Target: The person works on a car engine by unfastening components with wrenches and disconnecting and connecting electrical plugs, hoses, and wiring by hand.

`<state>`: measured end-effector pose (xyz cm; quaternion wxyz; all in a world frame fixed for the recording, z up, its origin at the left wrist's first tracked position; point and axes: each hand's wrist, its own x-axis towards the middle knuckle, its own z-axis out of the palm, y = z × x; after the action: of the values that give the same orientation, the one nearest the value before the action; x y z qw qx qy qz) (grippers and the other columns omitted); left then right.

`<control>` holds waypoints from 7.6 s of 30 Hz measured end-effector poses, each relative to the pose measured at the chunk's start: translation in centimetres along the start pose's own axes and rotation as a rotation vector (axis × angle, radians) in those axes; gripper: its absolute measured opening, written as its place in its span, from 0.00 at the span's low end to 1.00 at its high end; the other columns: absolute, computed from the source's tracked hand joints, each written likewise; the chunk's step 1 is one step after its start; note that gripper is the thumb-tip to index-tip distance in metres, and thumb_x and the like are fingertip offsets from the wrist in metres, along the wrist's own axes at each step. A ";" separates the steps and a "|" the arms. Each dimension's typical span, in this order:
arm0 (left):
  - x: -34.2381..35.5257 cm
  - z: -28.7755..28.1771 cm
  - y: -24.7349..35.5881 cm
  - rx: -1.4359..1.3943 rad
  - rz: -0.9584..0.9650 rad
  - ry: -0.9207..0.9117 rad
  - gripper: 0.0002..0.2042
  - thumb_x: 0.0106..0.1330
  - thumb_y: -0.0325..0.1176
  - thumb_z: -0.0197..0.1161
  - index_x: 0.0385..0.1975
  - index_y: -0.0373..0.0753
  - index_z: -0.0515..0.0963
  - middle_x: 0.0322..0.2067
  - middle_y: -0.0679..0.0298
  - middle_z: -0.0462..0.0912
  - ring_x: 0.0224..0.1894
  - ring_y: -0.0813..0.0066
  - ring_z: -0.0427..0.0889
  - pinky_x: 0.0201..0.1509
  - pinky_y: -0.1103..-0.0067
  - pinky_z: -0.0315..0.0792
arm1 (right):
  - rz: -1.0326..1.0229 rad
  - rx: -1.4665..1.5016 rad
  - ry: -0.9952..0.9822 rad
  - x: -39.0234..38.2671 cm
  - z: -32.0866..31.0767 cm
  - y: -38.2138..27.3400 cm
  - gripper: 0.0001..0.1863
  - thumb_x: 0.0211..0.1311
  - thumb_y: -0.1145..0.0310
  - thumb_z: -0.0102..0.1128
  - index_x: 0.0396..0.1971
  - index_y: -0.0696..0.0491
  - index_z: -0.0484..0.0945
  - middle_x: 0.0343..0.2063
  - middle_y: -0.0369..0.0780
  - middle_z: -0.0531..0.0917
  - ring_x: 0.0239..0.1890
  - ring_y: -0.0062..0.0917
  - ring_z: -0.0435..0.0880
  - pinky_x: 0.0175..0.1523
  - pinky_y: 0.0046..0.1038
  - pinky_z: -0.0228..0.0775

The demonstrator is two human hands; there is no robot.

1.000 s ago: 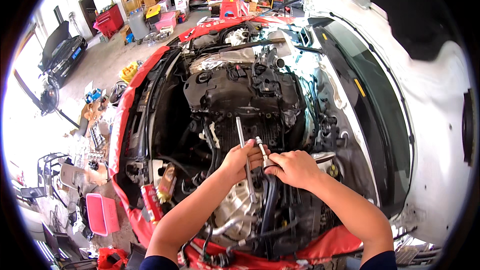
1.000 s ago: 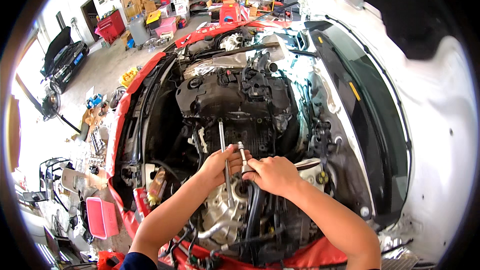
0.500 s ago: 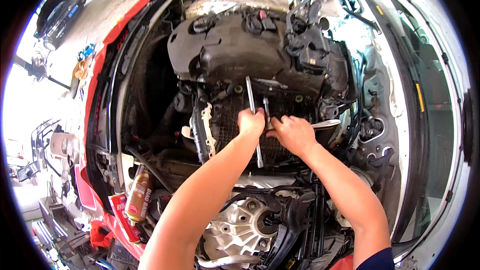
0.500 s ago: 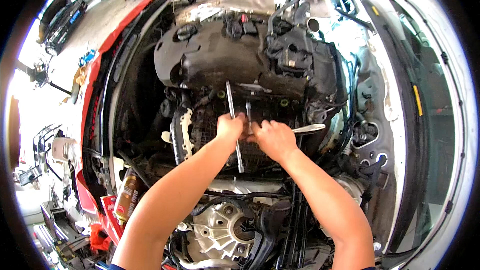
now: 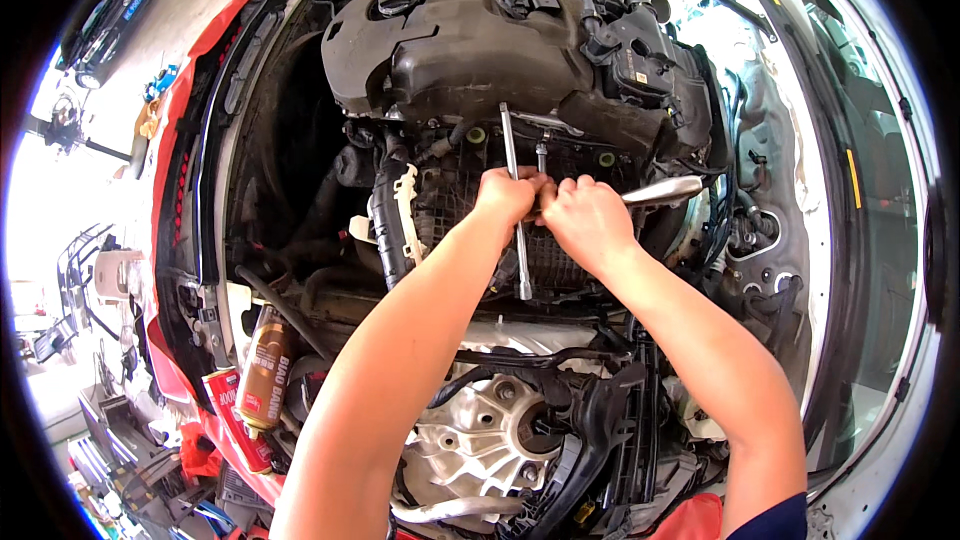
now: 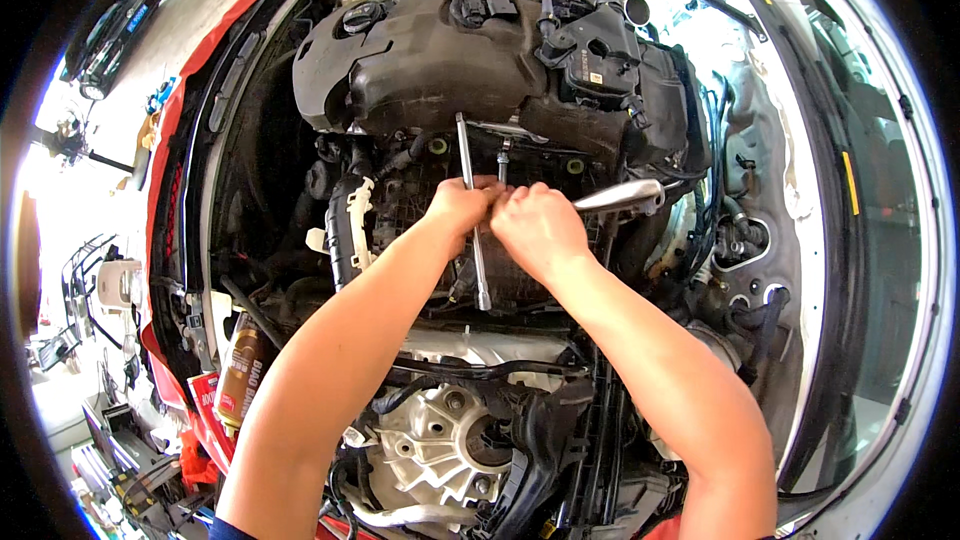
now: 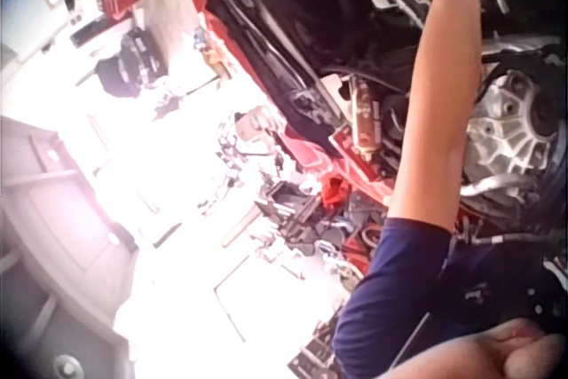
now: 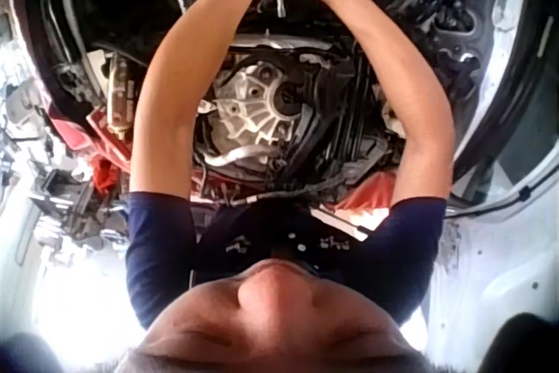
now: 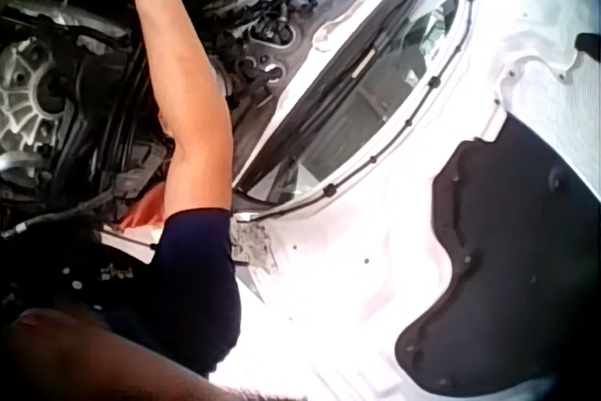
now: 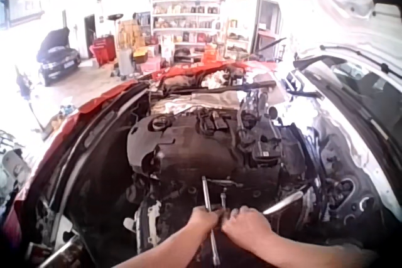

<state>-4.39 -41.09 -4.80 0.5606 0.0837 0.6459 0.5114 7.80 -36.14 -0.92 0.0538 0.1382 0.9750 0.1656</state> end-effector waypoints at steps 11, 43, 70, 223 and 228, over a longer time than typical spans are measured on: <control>1.8 0.5 0.4 -0.097 -0.117 0.133 0.07 0.65 0.30 0.64 0.36 0.33 0.80 0.29 0.61 0.83 0.25 0.71 0.81 0.24 0.75 0.74 | 0.292 0.478 -0.058 -0.8 1.6 -0.1 0.25 0.57 0.47 0.61 0.28 0.59 0.80 0.21 0.46 0.83 0.27 0.38 0.85 0.31 0.36 0.77; 2.5 1.6 0.9 -0.020 -0.181 0.234 0.11 0.58 0.35 0.72 0.23 0.33 0.80 0.21 0.62 0.81 0.18 0.73 0.73 0.22 0.72 0.68 | 0.376 0.549 -0.296 -0.5 -0.3 0.4 0.25 0.61 0.49 0.58 0.37 0.60 0.76 0.25 0.51 0.83 0.32 0.47 0.84 0.35 0.44 0.76; 6.0 0.9 -0.7 -0.158 -0.239 0.095 0.10 0.62 0.33 0.66 0.38 0.32 0.81 0.37 0.57 0.83 0.35 0.65 0.81 0.36 0.67 0.74 | -0.014 -0.155 -0.366 3.5 -0.1 -1.2 0.09 0.53 0.58 0.63 0.25 0.47 0.85 0.27 0.37 0.84 0.35 0.29 0.84 0.35 0.36 0.76; -53.5 -69.8 -2.7 -0.682 0.392 -0.136 0.18 0.76 0.46 0.44 0.55 0.41 0.71 0.17 0.75 0.56 0.12 0.89 0.52 0.14 0.88 0.54 | 1.218 1.117 0.404 -22.3 -27.1 -59.0 0.15 0.49 0.75 0.68 0.38 0.57 0.75 0.31 0.45 0.80 0.30 0.38 0.80 0.35 0.33 0.71; -55.0 -73.3 -1.1 -0.706 0.416 -0.134 0.17 0.76 0.44 0.45 0.55 0.41 0.70 0.17 0.75 0.55 0.12 0.90 0.50 0.13 0.90 0.52 | 1.422 1.034 0.477 -21.6 -25.7 -61.4 0.18 0.51 0.73 0.68 0.40 0.58 0.72 0.31 0.43 0.78 0.31 0.33 0.79 0.38 0.31 0.72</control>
<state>-43.56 -120.62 18.39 0.4802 0.0484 0.3624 0.7973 9.09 -105.96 3.70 -0.3327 0.6760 0.5978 -0.2738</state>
